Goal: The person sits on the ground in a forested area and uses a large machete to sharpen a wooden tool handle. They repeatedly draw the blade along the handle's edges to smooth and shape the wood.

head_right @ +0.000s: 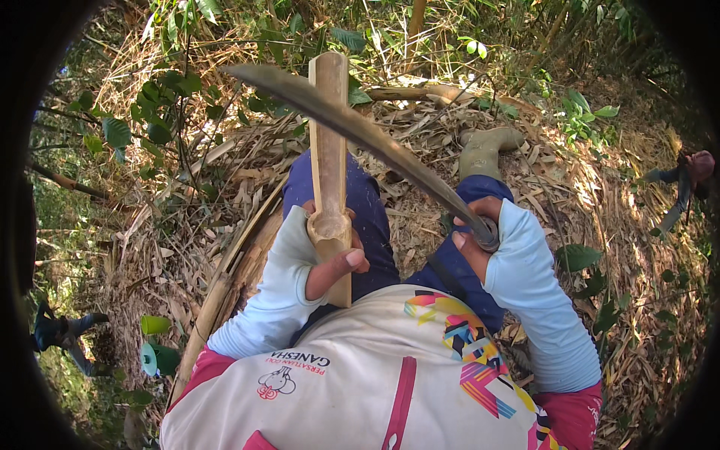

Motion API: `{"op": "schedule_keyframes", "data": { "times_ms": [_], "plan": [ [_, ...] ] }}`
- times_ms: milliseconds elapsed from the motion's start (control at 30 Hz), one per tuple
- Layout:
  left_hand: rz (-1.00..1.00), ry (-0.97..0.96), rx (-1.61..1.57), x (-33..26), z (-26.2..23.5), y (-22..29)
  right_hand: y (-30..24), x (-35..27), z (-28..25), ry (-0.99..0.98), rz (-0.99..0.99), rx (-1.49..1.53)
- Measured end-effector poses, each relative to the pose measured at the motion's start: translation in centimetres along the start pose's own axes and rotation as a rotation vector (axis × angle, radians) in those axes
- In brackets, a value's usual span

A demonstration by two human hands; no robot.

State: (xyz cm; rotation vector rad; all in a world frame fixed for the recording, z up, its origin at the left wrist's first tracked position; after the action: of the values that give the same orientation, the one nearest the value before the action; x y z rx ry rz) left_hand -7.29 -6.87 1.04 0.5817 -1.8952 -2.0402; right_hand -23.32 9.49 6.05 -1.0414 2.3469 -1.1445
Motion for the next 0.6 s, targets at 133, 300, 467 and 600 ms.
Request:
{"op": "schedule_keyframes", "data": {
  "times_ms": [133, 300, 467, 600],
  "plan": [
    [-0.091, -0.136, -0.059, 0.0, 1.7, 0.3, -2.1, -1.2, -2.2, 0.014, -0.195, -0.168],
    [-0.137, -0.018, -0.306, -0.8, 1.9, -0.9, -3.8, -1.9, -2.9, -0.201, -0.302, -0.573],
    [-0.583, 0.148, -0.913, -2.3, 3.8, -3.7, -3.6, -2.5, -4.0, -0.246, -0.255, -0.751],
    [-0.020, -0.147, -0.180, -0.7, 2.7, 1.1, -2.8, -2.7, -5.1, -0.208, -0.246, -0.775]
  ]
}}
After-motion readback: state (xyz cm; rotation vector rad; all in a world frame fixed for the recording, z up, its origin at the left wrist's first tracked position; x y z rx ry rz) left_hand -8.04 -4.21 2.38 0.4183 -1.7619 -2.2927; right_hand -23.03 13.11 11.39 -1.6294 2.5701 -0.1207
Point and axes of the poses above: each hand's wrist, its own x-axis towards the middle knuckle, its own z-axis out of the palm, y = z × x, the point moved 10 cm from there along x, towards the middle knuckle, and after that the axes turned 4 degrees about z, right-handed, at the moved point
